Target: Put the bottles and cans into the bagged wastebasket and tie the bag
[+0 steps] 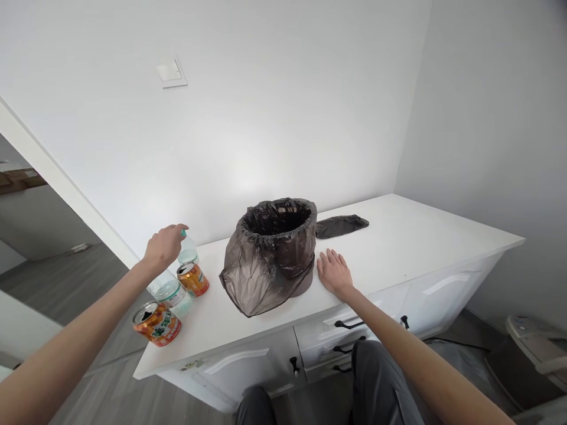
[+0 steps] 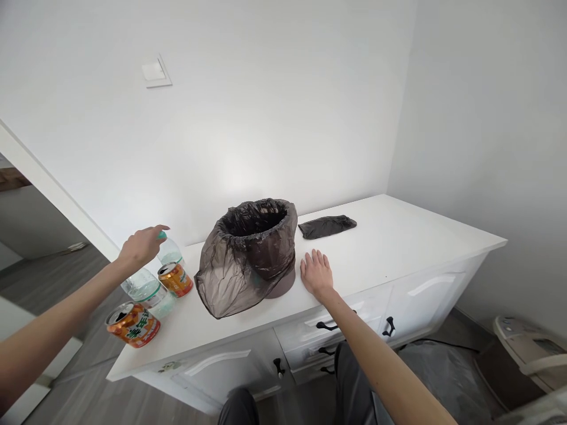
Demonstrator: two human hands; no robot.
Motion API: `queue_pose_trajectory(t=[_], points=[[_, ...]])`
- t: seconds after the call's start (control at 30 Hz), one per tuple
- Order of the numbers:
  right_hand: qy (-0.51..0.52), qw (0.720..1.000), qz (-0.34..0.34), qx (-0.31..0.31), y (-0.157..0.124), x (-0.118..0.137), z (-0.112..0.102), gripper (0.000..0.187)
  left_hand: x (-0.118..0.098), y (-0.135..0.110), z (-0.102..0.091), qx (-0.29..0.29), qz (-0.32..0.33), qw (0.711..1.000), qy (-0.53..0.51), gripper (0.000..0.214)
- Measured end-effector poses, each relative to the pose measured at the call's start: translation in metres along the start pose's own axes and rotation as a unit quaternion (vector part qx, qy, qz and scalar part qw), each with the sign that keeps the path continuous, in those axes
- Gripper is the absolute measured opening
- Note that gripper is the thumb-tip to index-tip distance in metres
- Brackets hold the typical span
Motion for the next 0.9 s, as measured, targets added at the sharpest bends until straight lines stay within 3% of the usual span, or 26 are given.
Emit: queue_pose_trajectory(t=[0.1, 0.2, 0.3, 0.37, 0.43, 0.5, 0.6, 0.7, 0.9], points=[[-0.004, 1.000, -0.003, -0.001, 0.000, 0.001, -0.001, 0.059, -0.019, -0.005, -0.034, -0.113, 0.070, 0.990, -0.044, 0.044], [-0.006, 1.000, -0.004, -0.001, 0.000, 0.000, 0.000, 0.058, -0.043, -0.022, -0.089, -0.250, 0.128, 0.954, -0.104, 0.040], [0.001, 1.000, -0.002, 0.002, 0.001, -0.001, 0.002, 0.059, -0.073, -0.064, -0.154, -0.403, 0.174, 0.874, -0.206, 0.038], [0.005, 1.000, -0.001, 0.005, 0.002, -0.002, 0.003, 0.060, -0.100, -0.096, -0.184, -0.449, 0.206, 0.834, -0.247, 0.038], [0.006, 1.000, 0.000, 0.005, 0.002, -0.001, 0.002, 0.060, -0.131, -0.125, -0.204, -0.462, 0.253, 0.808, -0.262, 0.033], [0.003, 1.000, 0.001, 0.000, 0.002, 0.000, -0.001, 0.059, -0.158, -0.145, -0.209, -0.452, 0.294, 0.808, -0.235, 0.025], [-0.002, 1.000, 0.000, -0.002, 0.001, 0.003, -0.005, 0.058, -0.183, -0.150, -0.199, -0.394, 0.320, 0.839, -0.196, 0.022], [-0.005, 1.000, 0.001, 0.001, 0.000, 0.005, -0.008, 0.058, -0.192, -0.135, -0.182, -0.317, 0.326, 0.869, -0.194, 0.026], [-0.003, 1.000, 0.001, 0.003, 0.001, 0.005, -0.007, 0.058, -0.205, -0.096, -0.155, -0.191, 0.359, 0.892, -0.199, 0.033]])
Point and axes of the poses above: each hand's wrist, its own y-axis towards the middle knuckle, its own z-axis out of the palm, x = y × z, the point moved 8 cm from there along y, towards the middle knuckle
